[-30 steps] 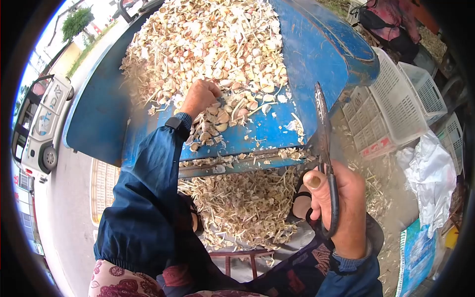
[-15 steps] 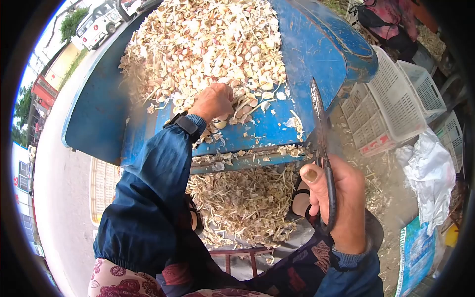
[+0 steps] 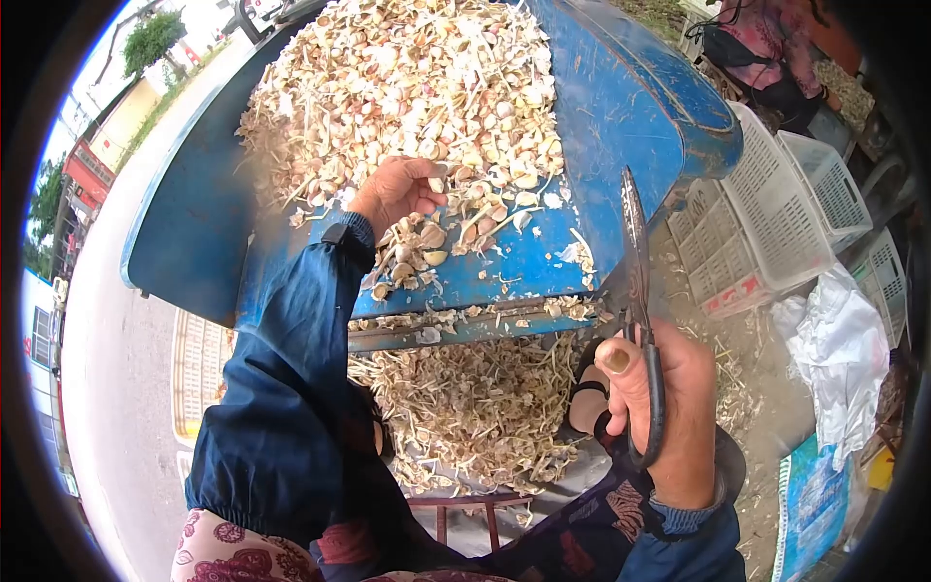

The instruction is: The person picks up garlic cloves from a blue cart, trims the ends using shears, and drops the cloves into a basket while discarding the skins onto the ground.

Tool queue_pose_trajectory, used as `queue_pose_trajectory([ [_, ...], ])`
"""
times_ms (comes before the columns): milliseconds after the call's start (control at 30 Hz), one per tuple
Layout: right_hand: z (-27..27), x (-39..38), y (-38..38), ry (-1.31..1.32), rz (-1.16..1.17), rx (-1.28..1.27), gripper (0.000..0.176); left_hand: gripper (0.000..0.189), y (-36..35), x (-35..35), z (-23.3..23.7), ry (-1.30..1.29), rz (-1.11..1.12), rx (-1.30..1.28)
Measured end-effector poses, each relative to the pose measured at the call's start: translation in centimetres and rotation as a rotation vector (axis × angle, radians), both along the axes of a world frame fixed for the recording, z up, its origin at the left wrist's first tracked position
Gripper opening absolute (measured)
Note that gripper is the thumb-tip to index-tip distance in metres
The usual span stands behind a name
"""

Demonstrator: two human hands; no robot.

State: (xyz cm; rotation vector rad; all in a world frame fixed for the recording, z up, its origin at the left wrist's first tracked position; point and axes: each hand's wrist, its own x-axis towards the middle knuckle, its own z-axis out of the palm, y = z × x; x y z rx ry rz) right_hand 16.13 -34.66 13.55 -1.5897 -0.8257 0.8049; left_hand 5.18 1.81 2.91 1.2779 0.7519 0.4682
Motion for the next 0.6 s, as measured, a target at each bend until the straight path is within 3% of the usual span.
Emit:
queue_pose_trajectory([
  [133,-0.3,0.3,-0.4,0.004,0.001,0.084,0.031,0.015,-0.2,1.0,-0.5,-0.179,-0.055,-0.282],
  [167,-0.7,0.5,-0.6,0.030,-0.005,0.126,0.031,0.011,-0.7,1.4,-0.6,-0.177,0.037,-0.271],
  [300,-0.4,0.7,-1.2,0.060,-0.046,0.163,0.034,0.014,-0.6,0.5,-0.1,-0.060,-0.392,-0.248],
  [400,1.5,1.2,-1.9,-0.033,-0.008,-0.076,0.035,0.018,-4.0,1.4,3.8,0.248,-0.639,-0.105],
  [433,1.2,1.4,-2.1,-0.036,-0.030,-0.054,0.037,0.022,-5.6,1.9,5.2,0.314,-0.649,0.005],
  [533,0.4,1.5,-2.8,-0.046,-0.099,-0.012,0.045,0.025,-4.6,2.8,2.4,0.346,-0.249,0.421],
  [600,1.0,1.2,-2.9,-0.037,-0.158,-0.010,0.041,0.032,-3.2,3.1,1.3,0.358,-0.095,0.385],
])
